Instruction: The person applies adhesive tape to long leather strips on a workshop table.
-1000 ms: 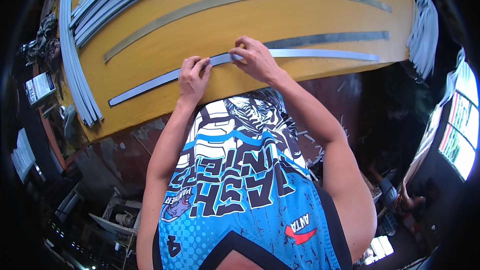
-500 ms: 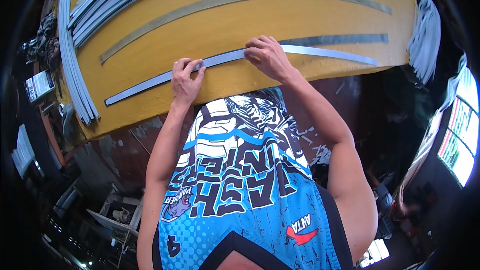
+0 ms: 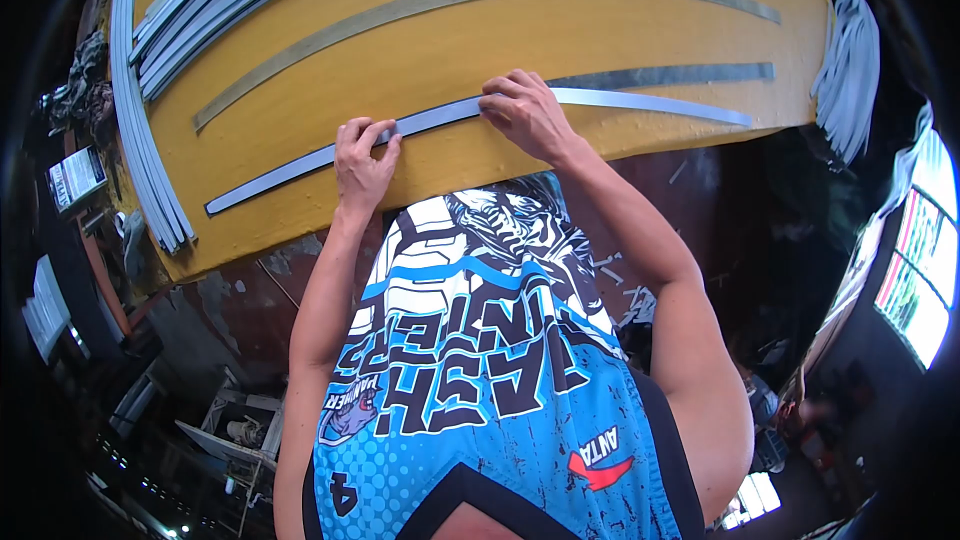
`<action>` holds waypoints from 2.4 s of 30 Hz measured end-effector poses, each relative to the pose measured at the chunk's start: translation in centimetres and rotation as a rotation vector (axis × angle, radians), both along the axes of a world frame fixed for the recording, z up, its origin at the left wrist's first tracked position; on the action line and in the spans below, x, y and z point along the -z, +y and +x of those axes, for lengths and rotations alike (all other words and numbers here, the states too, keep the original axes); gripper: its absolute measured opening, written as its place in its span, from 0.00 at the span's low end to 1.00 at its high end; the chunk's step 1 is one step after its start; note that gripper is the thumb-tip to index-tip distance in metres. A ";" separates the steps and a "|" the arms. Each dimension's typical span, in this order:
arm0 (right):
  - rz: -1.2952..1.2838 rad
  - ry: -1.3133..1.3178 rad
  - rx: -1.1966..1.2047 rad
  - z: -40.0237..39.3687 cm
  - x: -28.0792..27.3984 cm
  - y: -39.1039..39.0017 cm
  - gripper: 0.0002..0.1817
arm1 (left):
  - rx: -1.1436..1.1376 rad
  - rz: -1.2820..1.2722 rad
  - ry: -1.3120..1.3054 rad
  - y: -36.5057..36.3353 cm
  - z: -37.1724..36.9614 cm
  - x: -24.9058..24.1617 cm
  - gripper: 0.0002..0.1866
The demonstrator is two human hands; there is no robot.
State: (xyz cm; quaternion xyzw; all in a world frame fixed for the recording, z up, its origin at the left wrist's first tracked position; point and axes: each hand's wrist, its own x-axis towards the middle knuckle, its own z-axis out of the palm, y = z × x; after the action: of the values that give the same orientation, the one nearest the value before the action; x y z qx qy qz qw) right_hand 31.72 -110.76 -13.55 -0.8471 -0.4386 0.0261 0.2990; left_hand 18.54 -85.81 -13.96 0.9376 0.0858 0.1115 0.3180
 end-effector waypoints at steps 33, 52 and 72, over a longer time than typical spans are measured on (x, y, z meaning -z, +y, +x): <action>0.033 -0.028 -0.003 -0.3 0.4 0.4 0.09 | 0.053 0.067 -0.028 -2.9 0.9 0.2 0.12; 0.007 0.055 0.028 0.7 -0.8 -2.2 0.10 | 0.201 -0.073 -0.091 -7.4 5.1 1.4 0.11; 0.043 0.167 -0.035 5.8 -1.4 -9.7 0.08 | 0.041 0.028 -0.005 -9.2 5.1 -0.2 0.11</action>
State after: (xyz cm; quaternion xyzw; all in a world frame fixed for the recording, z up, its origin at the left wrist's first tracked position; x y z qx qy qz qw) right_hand 37.55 -120.49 -12.16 -0.8275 -0.4273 0.0924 0.3524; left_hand 23.63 -95.01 -13.79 0.9433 0.0639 0.1086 0.3072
